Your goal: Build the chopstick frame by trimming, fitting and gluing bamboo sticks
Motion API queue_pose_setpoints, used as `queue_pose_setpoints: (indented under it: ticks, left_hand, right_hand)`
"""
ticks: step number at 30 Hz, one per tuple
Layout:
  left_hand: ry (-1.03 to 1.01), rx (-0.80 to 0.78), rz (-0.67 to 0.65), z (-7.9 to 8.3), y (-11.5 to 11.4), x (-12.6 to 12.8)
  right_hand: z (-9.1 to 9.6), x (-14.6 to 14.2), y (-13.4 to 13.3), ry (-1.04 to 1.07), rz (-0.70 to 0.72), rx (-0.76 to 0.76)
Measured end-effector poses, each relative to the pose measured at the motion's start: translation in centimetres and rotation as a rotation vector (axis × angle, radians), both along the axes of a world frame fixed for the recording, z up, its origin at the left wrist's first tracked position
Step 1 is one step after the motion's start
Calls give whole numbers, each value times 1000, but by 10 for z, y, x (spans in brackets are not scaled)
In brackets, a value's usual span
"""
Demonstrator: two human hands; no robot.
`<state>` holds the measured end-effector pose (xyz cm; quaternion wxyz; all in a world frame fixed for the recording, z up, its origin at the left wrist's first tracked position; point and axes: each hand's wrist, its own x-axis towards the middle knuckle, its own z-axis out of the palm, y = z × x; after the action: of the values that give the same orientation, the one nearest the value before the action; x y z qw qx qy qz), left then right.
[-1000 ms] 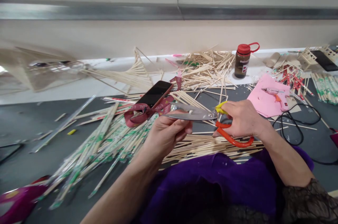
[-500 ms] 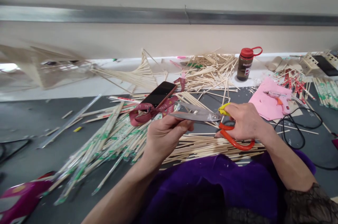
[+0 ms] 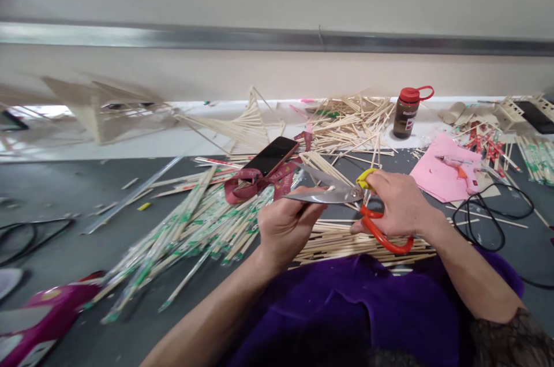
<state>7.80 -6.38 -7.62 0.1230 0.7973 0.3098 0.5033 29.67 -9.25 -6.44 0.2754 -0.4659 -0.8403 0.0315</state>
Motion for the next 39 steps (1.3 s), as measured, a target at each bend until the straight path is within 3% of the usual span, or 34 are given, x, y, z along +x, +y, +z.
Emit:
queue_pose_setpoints:
  ticks: [6, 13, 18, 29, 33, 39]
  left_hand:
    - [-72, -50, 15, 8, -7, 0]
    - [-247, -354, -106, 23, -15, 3]
    - [-334, -683, -256, 28, -13, 2]
    - [-498, -1349, -652, 20, -1, -1]
    - [-544, -1464, -734, 17, 0, -2]
    - [-483, -1558, -735, 18, 1, -2]
  right_hand:
    - [4, -2, -5, 46, -11, 94]
    - [16, 3, -15, 30, -26, 126]
    - [18, 8, -15, 32, 5, 92]
    - [13, 19, -9, -20, 77, -24]
    - [14, 21, -9, -16, 81, -88]
    - [13, 23, -10, -4, 85, -128]
